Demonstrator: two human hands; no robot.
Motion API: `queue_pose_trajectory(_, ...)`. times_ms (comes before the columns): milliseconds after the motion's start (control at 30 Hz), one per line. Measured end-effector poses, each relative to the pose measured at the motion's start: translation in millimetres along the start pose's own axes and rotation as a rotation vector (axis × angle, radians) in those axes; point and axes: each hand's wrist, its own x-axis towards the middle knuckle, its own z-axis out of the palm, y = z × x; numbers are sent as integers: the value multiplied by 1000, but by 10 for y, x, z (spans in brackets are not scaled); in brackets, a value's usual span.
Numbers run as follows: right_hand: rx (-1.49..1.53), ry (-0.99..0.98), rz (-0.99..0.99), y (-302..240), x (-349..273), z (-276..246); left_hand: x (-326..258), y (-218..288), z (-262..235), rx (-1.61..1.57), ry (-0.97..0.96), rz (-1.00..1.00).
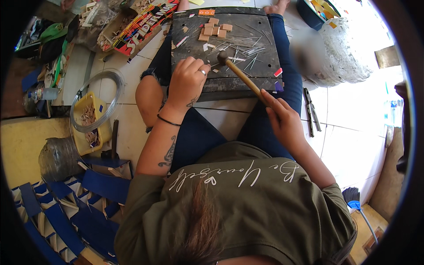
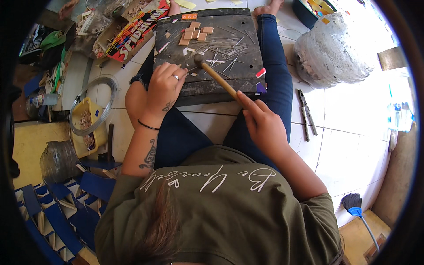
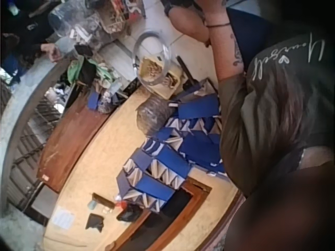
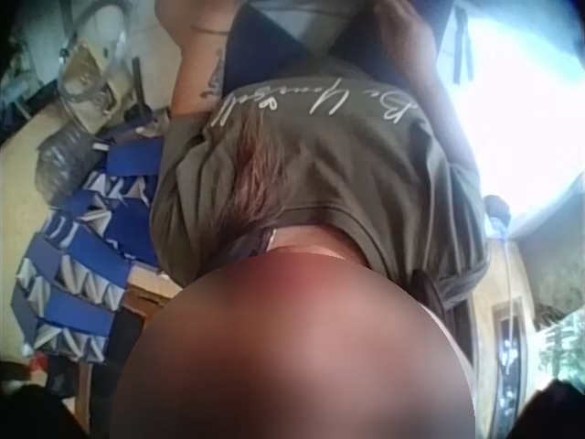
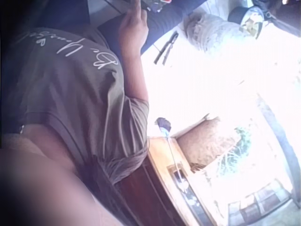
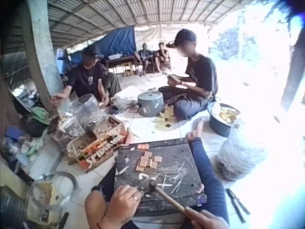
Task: The person sits on the floor and repeatedly places small wooden blocks on a dark work surface, then uses a hammer to tap them into place. The person handles the blocks one at a time and adjusts their positions between strikes.
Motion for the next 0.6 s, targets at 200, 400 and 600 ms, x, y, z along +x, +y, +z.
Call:
queue_pose_trajectory(200,99,141,6,59,52,-84,11,-2,-28,-16,-14,-15)
queue_pose_trajectory(400,140,199,36,55,104,-227,119,88,54,-501,78,-379)
queue_pose_trajectory(600,182,206,48,49,155,-283,277,113,287,-595,176,-490)
